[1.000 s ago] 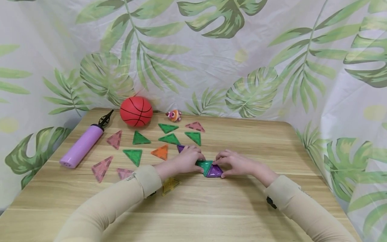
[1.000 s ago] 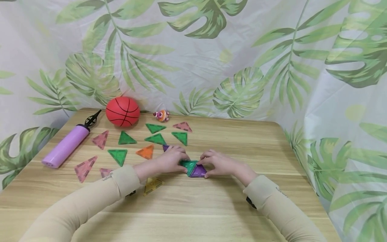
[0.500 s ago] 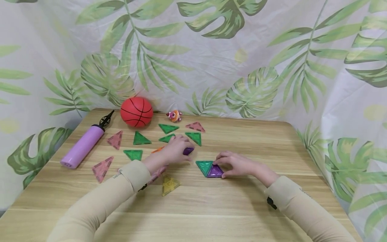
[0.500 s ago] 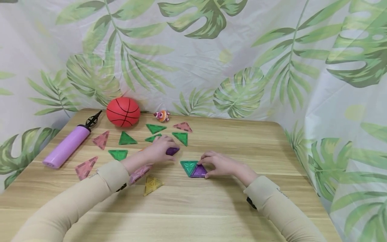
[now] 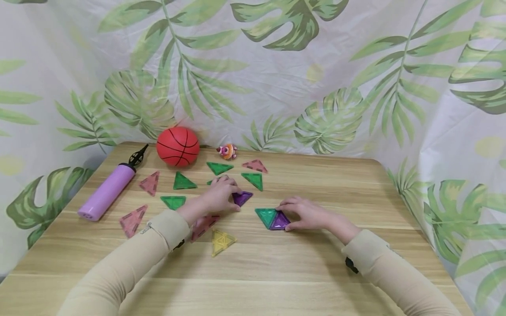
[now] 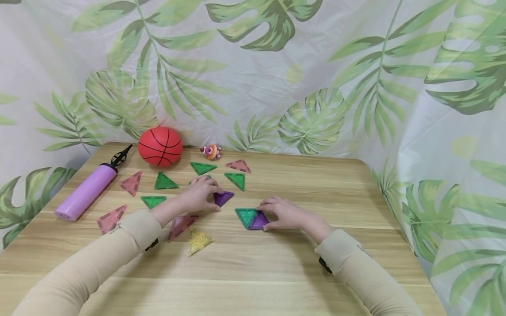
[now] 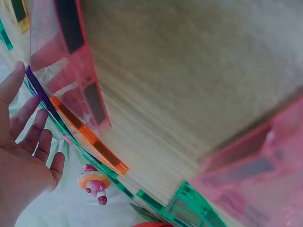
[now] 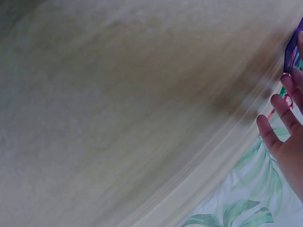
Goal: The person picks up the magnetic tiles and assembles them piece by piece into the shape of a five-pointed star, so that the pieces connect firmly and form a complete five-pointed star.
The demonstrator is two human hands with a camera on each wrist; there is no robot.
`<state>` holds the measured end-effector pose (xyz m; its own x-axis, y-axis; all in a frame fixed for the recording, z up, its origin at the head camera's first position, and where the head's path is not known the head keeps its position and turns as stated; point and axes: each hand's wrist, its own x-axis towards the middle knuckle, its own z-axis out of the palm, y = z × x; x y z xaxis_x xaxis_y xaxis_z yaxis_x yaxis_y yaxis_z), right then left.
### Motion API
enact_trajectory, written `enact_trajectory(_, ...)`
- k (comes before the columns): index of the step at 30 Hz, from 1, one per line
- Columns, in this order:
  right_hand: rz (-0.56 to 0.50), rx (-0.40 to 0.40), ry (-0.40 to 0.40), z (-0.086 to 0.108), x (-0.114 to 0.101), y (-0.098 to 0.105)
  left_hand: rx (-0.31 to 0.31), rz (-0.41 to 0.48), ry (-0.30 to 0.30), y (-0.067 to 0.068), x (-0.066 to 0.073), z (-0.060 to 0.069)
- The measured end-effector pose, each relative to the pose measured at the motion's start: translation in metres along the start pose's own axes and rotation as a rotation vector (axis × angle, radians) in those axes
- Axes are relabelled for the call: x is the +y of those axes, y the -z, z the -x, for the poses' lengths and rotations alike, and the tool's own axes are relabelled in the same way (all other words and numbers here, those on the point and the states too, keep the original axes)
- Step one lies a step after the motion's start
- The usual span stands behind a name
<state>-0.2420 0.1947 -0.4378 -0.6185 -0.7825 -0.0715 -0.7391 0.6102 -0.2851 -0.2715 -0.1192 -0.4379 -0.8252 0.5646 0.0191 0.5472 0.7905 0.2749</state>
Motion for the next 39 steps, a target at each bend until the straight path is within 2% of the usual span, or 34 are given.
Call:
enact_trajectory(6, 0.002, 0.026, -0.036, 0.001, 0.001, 0.001, -0.003, 0.008, -0.051, -0.001, 0.005, 0.003)
enact_trajectory(12, -0.003, 0.043, -0.049, 0.001, 0.005, 0.002, -0.033, 0.035, -0.101, -0.001, 0.010, 0.009)
enact_trajectory(18, -0.036, 0.051, -0.020, -0.005, 0.006, 0.001, -0.004, -0.008, -0.033, -0.002, 0.014, 0.012)
enact_trajectory(21, -0.021, 0.050, -0.005, -0.009, 0.008, 0.000, -0.011, -0.029, -0.032, -0.003, 0.015, 0.012)
enact_trajectory(26, -0.027, 0.046, -0.008, -0.013, 0.010, -0.001, -0.056, -0.010, -0.129, -0.005, 0.022, 0.013)
enact_trajectory(30, -0.031, 0.033, -0.017, -0.014, 0.009, -0.001, -0.065, -0.006, -0.196, -0.005, 0.029, 0.011)
enact_trajectory(34, -0.033, 0.022, -0.027, -0.014, 0.008, 0.000, -0.077, -0.028, -0.239, -0.006, 0.035, 0.007)
enact_trajectory(39, -0.038, 0.010, -0.042, -0.014, 0.006, 0.001, -0.108, -0.047, -0.256, -0.007, 0.042, 0.001)
